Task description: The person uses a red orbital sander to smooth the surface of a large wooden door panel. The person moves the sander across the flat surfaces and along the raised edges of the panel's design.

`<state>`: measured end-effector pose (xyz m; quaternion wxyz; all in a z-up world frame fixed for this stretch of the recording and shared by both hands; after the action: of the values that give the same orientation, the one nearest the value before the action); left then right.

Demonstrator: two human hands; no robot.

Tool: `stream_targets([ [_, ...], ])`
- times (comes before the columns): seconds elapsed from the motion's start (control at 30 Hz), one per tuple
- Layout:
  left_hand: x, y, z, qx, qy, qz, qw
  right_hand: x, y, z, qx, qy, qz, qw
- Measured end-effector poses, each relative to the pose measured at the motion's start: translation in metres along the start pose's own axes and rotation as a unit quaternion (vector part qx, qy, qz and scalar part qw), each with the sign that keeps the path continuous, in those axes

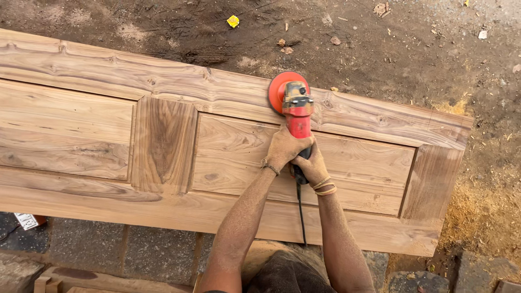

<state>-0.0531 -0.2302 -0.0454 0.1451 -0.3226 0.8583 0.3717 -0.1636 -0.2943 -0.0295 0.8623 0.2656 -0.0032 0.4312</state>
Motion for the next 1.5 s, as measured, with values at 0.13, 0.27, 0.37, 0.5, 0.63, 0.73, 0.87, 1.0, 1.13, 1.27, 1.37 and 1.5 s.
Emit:
stream_targets([
  [0.13, -0.067, 0.000, 0.041, -0.011, -0.026, -0.061, 0.998, 0.064, -0.015, -0.016, 0.057, 0.043, 0.018, 0.997],
  [0.27, -0.122, -0.007, 0.086, -0.025, 0.064, -0.092, 0.993, 0.128, -0.043, -0.012, -0.102, 0.209, 0.082, 0.969],
  [0.37, -0.159, -0.009, 0.122, -0.030, 0.068, -0.109, 0.991, 0.172, -0.057, -0.030, -0.043, 0.277, 0.101, 0.955],
  [0.5, -0.197, -0.012, 0.164, 0.024, 0.164, -0.156, 0.974, 0.223, -0.067, -0.040, 0.027, 0.309, 0.145, 0.940],
  [0.63, -0.192, -0.009, 0.176, 0.036, 0.250, -0.165, 0.953, 0.228, -0.062, -0.032, -0.026, 0.323, 0.173, 0.930],
  [0.73, -0.164, -0.001, 0.156, 0.033, 0.230, -0.156, 0.960, 0.201, -0.059, -0.020, -0.024, 0.337, 0.175, 0.925],
  [0.87, -0.101, -0.006, 0.104, -0.006, 0.169, -0.123, 0.978, 0.118, -0.046, 0.001, -0.008, 0.305, 0.118, 0.945],
  [1.0, -0.022, -0.009, 0.023, 0.021, 0.124, -0.105, 0.986, 0.015, -0.033, 0.026, -0.030, 0.317, 0.066, 0.946],
  [1.13, 0.065, 0.001, -0.051, 0.035, 0.124, -0.095, 0.987, -0.093, -0.012, 0.053, -0.072, 0.287, 0.050, 0.954],
  [1.27, 0.169, 0.013, -0.097, -0.010, 0.066, -0.042, 0.997, -0.216, 0.018, 0.046, 0.011, 0.267, -0.017, 0.963],
  [1.37, 0.226, 0.013, -0.150, 0.051, 0.039, -0.040, 0.997, -0.292, 0.029, 0.052, 0.010, 0.275, -0.046, 0.960],
  [1.5, 0.297, 0.016, -0.200, 0.062, 0.041, 0.022, 0.997, -0.363, 0.047, 0.072, -0.027, 0.274, -0.087, 0.958],
])
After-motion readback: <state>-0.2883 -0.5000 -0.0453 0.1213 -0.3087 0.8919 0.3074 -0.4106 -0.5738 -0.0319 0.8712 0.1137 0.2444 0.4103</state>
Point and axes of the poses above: each hand's wrist, its own y-axis away from the middle knuckle, its own x-axis out of the palm, z = x × y, the point moved 9 cm from there along -y, towards the middle knuckle, and after that the axes turned 15 degrees about -y, right-handed, at the moved point
